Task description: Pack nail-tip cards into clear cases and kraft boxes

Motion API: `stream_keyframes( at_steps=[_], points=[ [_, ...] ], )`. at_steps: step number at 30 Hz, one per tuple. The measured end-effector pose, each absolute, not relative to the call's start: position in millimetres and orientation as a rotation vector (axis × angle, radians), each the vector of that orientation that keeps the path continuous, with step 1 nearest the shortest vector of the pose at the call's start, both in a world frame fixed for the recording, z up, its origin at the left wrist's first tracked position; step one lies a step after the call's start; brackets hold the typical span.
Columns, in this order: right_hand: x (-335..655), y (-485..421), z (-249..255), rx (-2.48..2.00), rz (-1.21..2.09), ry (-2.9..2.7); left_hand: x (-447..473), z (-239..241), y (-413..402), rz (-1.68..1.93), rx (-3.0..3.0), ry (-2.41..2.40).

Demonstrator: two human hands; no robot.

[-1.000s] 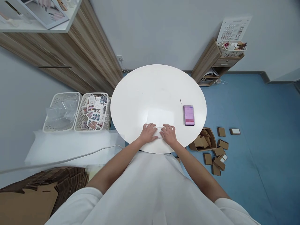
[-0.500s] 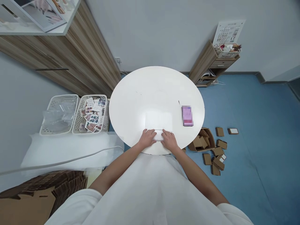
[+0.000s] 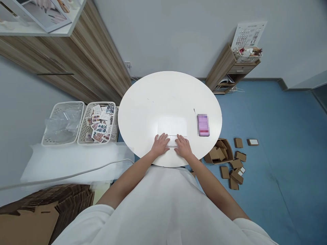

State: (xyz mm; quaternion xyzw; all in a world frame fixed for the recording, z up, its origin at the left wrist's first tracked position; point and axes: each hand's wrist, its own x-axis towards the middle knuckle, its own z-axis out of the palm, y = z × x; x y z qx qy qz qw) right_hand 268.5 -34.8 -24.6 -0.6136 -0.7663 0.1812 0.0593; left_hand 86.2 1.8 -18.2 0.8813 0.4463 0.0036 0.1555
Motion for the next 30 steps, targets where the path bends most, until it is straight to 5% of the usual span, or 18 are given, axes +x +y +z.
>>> stream_keyframes(
  at_steps=[5,11,19,30],
  points=[
    [276,-78,-31,-2.097,0.626,-1.595,91,-14,-16,0.025,2.551,1.269],
    [275,-90,-48,-1.993,1.217,-0.654,99,-19,-24,-0.024,2.565,1.179],
    [271,-35,-36,-1.919,1.229,-0.405,98,-22,-24,-0.051,2.55,1.186],
    [281,-6,-16,-1.759,1.427,-0.898,97,-22,-23,-0.026,2.539,1.176]
  ],
)
